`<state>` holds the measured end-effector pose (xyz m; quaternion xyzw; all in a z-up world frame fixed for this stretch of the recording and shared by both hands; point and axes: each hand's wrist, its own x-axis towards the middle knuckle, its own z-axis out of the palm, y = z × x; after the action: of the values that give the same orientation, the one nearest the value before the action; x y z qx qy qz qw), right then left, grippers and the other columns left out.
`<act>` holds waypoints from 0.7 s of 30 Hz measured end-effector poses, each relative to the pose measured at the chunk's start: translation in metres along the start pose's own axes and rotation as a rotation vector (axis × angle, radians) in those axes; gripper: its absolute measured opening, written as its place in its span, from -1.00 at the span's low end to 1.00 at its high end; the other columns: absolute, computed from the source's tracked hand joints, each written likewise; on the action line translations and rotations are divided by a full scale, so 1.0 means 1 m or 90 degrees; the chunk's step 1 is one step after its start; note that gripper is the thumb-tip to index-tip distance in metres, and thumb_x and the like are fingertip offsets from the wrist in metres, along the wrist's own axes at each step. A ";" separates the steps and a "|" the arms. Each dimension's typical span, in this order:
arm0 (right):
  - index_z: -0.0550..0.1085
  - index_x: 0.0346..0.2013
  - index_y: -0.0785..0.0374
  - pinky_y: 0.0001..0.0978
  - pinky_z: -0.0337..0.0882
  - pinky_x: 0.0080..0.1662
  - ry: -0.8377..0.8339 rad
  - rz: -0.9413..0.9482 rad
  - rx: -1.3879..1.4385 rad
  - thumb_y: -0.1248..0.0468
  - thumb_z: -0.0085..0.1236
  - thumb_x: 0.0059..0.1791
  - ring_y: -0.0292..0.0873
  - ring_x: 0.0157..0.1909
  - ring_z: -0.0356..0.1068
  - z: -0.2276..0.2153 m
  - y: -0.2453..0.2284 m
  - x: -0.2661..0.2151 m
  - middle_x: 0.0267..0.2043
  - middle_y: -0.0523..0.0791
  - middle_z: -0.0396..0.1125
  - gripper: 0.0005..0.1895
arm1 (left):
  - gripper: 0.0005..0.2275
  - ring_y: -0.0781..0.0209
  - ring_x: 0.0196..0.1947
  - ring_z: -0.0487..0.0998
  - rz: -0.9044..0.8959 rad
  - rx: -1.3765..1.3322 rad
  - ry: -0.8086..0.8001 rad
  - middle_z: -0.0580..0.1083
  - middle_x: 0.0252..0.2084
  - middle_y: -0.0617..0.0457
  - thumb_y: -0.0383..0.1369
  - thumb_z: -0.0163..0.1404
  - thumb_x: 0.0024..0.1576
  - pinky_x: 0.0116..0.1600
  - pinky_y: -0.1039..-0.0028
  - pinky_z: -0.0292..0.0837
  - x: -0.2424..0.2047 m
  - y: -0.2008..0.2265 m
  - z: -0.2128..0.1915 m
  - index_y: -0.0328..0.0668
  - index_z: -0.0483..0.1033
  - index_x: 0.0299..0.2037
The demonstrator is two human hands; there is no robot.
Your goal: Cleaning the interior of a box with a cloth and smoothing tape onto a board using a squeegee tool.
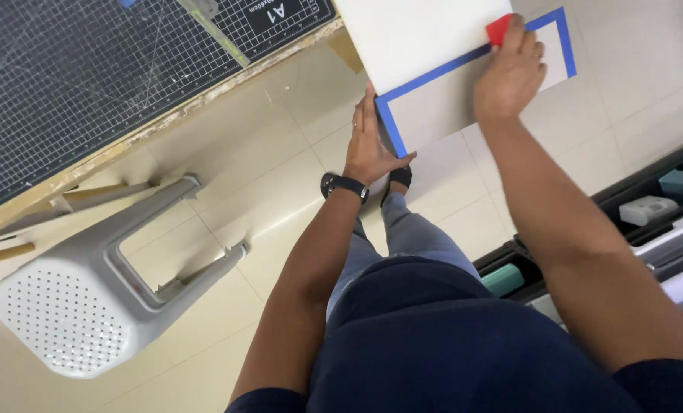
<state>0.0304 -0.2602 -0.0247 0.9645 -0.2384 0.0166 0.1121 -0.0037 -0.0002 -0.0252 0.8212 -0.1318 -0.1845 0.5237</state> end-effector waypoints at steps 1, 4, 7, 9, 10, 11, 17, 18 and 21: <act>0.18 0.36 0.19 -0.13 0.33 -0.16 0.116 -0.079 -0.019 0.28 -0.07 0.09 0.01 -0.02 0.33 0.019 -0.013 -0.019 0.07 -0.04 0.36 -0.48 | 0.39 -0.19 0.48 0.11 0.019 -0.006 0.011 0.02 0.51 -0.22 -0.15 0.55 -0.28 0.23 0.02 0.48 -0.002 -0.003 0.001 0.06 -0.54 0.53; 0.34 0.26 0.14 -0.16 0.25 -0.23 0.229 -0.205 0.049 0.26 -0.11 0.04 -0.03 -0.17 0.32 -0.034 -0.076 -0.074 -0.10 -0.11 0.35 -0.53 | 0.26 -0.24 0.48 0.08 0.082 -0.011 0.038 0.02 0.52 -0.21 -0.18 0.44 -0.14 0.35 -0.04 0.35 0.009 -0.016 0.008 -0.10 -0.49 0.53; 0.41 0.17 0.00 -0.15 0.26 -0.32 0.157 -0.229 0.090 0.26 -0.05 -0.02 -0.04 -0.28 0.34 -0.060 -0.070 -0.063 -0.26 -0.18 0.35 -0.56 | 0.25 -0.26 0.52 0.01 0.088 -0.012 0.036 -0.02 0.55 -0.22 -0.16 0.43 -0.14 0.42 -0.06 0.27 -0.001 -0.015 0.010 -0.12 -0.47 0.54; 0.39 0.14 0.00 -0.11 0.28 -0.40 0.114 -0.213 0.046 0.33 -0.05 -0.09 -0.01 -0.33 0.36 -0.044 -0.037 -0.016 -0.31 -0.18 0.36 -0.52 | 0.35 -0.23 0.55 -0.04 0.066 -0.010 0.038 -0.04 0.55 -0.23 -0.09 0.50 -0.27 0.39 -0.09 0.29 0.008 -0.008 0.002 -0.04 -0.46 0.54; 0.27 0.25 0.03 -0.14 0.31 -0.28 0.077 -0.095 0.040 0.33 0.06 -0.02 0.00 -0.18 0.35 -0.034 -0.014 0.000 -0.15 -0.13 0.36 -0.47 | 0.36 -0.26 0.54 0.00 0.039 -0.007 0.024 -0.04 0.54 -0.26 -0.11 0.52 -0.27 0.29 -0.10 0.40 0.006 -0.004 0.001 0.03 -0.50 0.53; 0.16 0.37 0.06 -0.16 0.34 -0.15 0.040 0.022 0.033 0.34 0.16 0.04 0.00 -0.03 0.34 -0.024 0.009 0.016 0.01 -0.08 0.37 -0.37 | 0.38 -0.29 0.53 0.03 0.013 -0.003 0.010 -0.04 0.53 -0.30 -0.13 0.53 -0.26 0.18 -0.11 0.50 0.003 -0.001 0.001 0.10 -0.54 0.52; 0.27 0.36 0.07 -0.16 0.27 -0.23 0.171 -0.312 0.181 0.31 -0.03 0.03 -0.08 -0.19 0.27 -0.068 -0.107 -0.107 -0.18 -0.19 0.22 -0.45 | 0.26 -0.21 0.57 -0.11 0.015 0.004 0.007 -0.08 0.50 -0.16 -0.07 0.41 -0.12 0.59 0.07 0.10 0.005 -0.040 0.014 -0.05 -0.49 0.56; 0.27 0.36 0.07 -0.16 0.27 -0.23 0.173 -0.309 0.184 0.31 -0.03 0.03 -0.08 -0.19 0.27 -0.051 -0.093 -0.091 -0.18 -0.19 0.22 -0.45 | 0.26 -0.21 0.57 -0.11 0.017 0.009 0.006 -0.08 0.50 -0.16 -0.07 0.41 -0.12 0.59 0.07 0.10 -0.002 -0.031 0.004 -0.05 -0.49 0.56; 0.32 0.28 0.11 -0.04 0.31 -0.19 0.145 -0.270 0.059 0.35 0.07 0.03 0.00 -0.14 0.32 -0.014 -0.036 -0.028 -0.12 -0.07 0.32 -0.50 | 0.29 -0.23 0.56 -0.08 0.028 0.008 -0.011 -0.04 0.50 -0.18 -0.04 0.43 -0.20 0.54 -0.03 0.15 -0.007 -0.009 -0.013 -0.05 -0.43 0.57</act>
<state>0.0228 -0.2130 -0.0211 0.9890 -0.0156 0.1124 0.0950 -0.0035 0.0171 -0.0274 0.8198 -0.1556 -0.1791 0.5213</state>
